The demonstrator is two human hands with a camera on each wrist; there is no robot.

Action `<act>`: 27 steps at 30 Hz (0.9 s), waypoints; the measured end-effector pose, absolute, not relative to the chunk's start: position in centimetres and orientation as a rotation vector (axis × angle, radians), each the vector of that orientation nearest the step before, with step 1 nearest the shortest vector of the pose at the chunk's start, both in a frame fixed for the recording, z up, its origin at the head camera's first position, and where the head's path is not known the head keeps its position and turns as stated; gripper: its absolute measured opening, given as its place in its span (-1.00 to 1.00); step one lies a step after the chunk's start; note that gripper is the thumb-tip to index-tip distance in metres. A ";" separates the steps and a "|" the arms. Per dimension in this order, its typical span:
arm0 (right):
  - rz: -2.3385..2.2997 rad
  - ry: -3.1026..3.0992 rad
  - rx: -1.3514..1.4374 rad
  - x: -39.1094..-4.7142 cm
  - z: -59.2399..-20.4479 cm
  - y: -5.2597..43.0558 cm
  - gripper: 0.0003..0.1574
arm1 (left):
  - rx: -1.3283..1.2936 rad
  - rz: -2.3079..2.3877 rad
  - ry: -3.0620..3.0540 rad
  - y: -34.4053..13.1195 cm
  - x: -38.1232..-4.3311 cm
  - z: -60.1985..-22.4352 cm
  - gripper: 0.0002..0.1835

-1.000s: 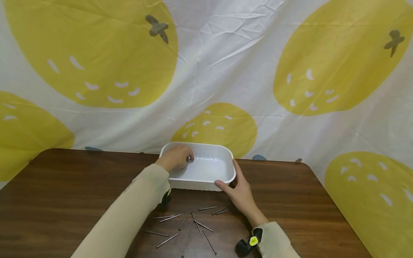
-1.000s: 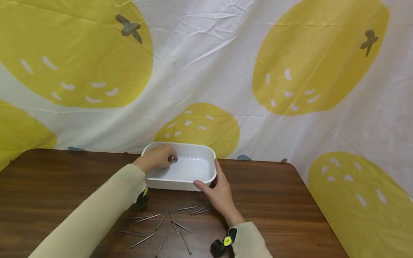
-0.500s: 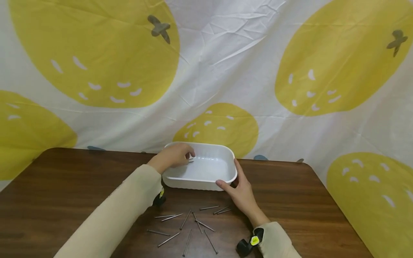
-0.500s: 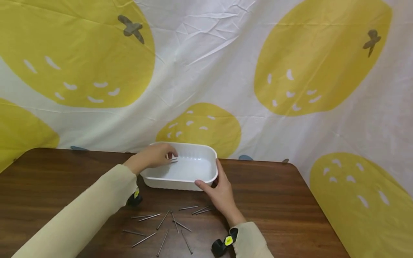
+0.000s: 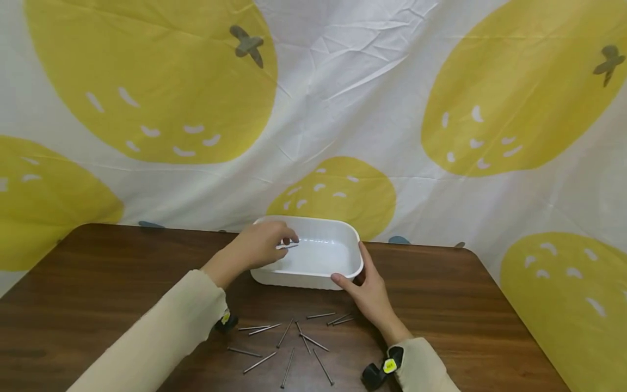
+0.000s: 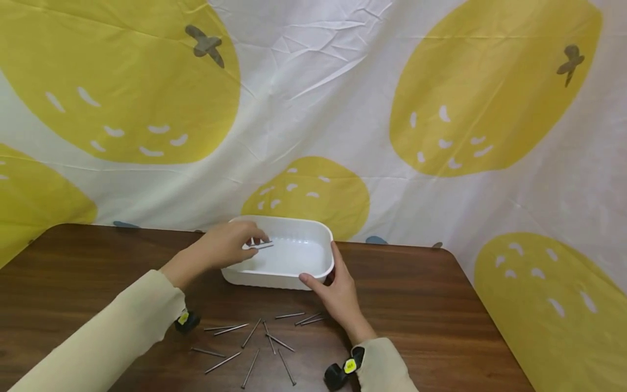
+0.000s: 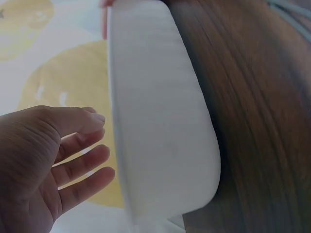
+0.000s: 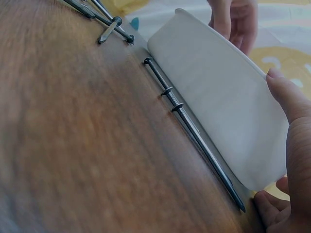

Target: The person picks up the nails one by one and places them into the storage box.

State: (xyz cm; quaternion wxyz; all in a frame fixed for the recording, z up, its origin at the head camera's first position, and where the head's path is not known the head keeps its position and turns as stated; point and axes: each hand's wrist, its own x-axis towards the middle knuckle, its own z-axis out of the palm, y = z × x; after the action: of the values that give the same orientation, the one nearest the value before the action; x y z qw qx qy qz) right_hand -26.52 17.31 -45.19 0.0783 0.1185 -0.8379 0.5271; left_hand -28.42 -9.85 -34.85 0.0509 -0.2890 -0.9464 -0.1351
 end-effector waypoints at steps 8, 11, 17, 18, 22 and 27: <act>1.578 -2.505 0.365 -26.5 -45.1 17.3 0.21 | -0.886 -0.454 -2.764 -10.0 -25.0 -34.8 -0.72; 1.588 -2.509 0.359 -26.3 -45.0 17.3 0.21 | -0.842 -0.496 -2.765 -10.2 -23.9 -34.8 -0.73; 1.594 -2.524 0.359 -26.3 -44.8 17.4 0.21 | -0.752 -0.636 -2.765 -10.6 -22.4 -35.4 -0.75; 1.592 -2.527 0.356 -26.3 -44.8 17.4 0.21 | -0.747 -0.644 -2.764 -10.6 -22.3 -35.5 -0.75; 1.582 -2.548 0.340 -26.3 -44.7 17.4 0.21 | -0.770 -0.611 -2.763 -10.7 -22.0 -35.6 -0.75; 1.575 -2.566 0.324 -26.3 -44.8 17.4 0.21 | -0.814 -0.584 -2.771 -11.0 -21.7 -35.7 -0.76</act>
State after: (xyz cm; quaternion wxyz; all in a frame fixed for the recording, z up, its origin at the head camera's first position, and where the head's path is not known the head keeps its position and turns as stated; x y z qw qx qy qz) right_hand -26.25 17.41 -44.85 0.0567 0.1070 -0.8460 0.5193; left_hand -21.75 -11.05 -35.73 0.0974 -0.2748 -0.9360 -0.1971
